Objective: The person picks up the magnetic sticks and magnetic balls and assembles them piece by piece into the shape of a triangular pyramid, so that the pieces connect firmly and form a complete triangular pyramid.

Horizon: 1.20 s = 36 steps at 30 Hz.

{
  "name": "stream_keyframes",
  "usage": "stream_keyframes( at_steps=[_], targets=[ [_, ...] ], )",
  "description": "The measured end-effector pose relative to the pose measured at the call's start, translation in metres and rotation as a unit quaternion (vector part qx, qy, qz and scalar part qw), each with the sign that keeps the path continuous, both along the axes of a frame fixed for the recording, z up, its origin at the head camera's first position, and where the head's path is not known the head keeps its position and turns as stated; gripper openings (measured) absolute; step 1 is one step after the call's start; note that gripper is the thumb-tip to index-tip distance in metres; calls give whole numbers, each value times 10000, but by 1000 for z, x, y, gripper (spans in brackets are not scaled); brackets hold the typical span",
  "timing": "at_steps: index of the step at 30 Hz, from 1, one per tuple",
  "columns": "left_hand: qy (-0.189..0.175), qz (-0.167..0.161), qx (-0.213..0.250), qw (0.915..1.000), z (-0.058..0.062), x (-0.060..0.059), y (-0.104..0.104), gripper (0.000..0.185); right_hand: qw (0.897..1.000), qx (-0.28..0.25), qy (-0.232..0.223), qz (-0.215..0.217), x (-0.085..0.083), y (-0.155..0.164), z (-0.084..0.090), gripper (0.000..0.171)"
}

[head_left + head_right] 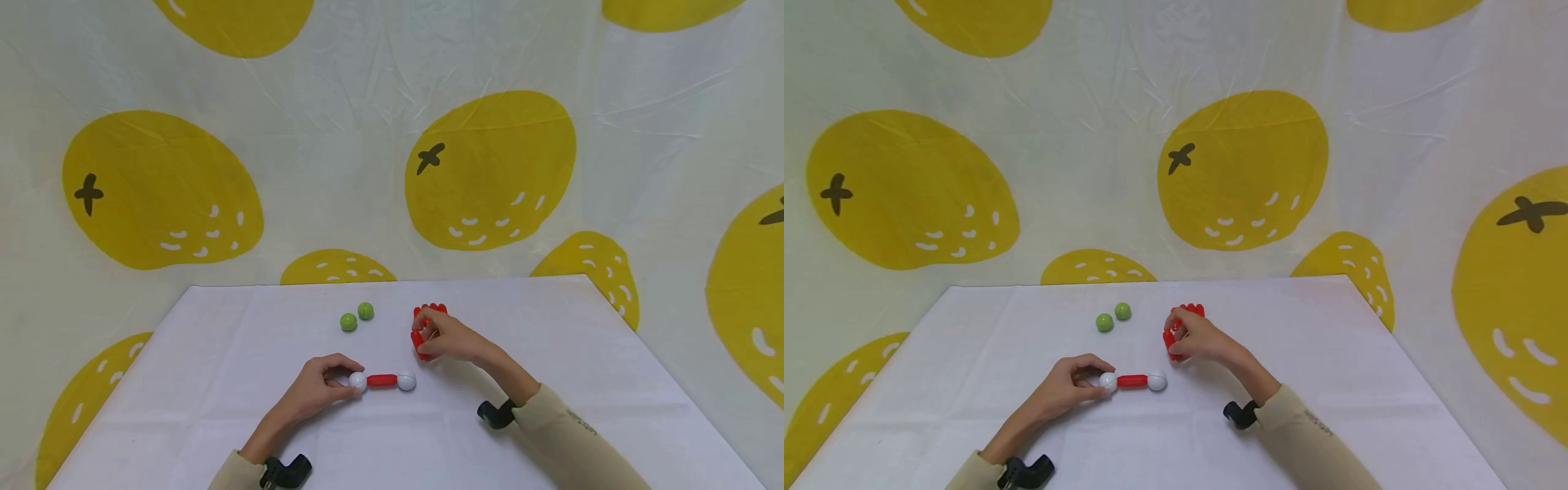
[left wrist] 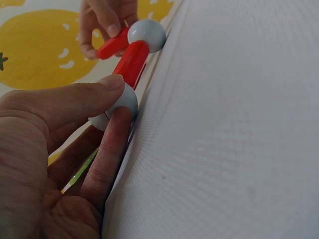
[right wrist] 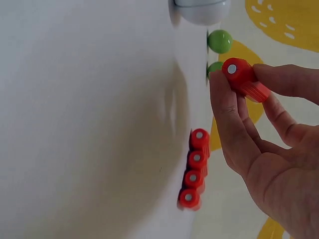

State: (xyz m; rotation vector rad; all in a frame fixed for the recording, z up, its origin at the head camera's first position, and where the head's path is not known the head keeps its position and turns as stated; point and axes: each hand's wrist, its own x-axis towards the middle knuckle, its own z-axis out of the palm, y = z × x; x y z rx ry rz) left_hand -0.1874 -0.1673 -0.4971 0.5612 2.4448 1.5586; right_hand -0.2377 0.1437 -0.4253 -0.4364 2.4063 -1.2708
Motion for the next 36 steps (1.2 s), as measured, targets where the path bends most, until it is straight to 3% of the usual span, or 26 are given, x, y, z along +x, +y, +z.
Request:
stream_keyframes(
  at_steps=[16,36],
  targets=[
    [-44,31,-30,10000,1,0,1,33,9995,135,77,260,3,-30,1,30],
    [-27,-13,-40,10000,2,0,0,33,9976,143,13,684,3,-40,-4,30]
  ],
)
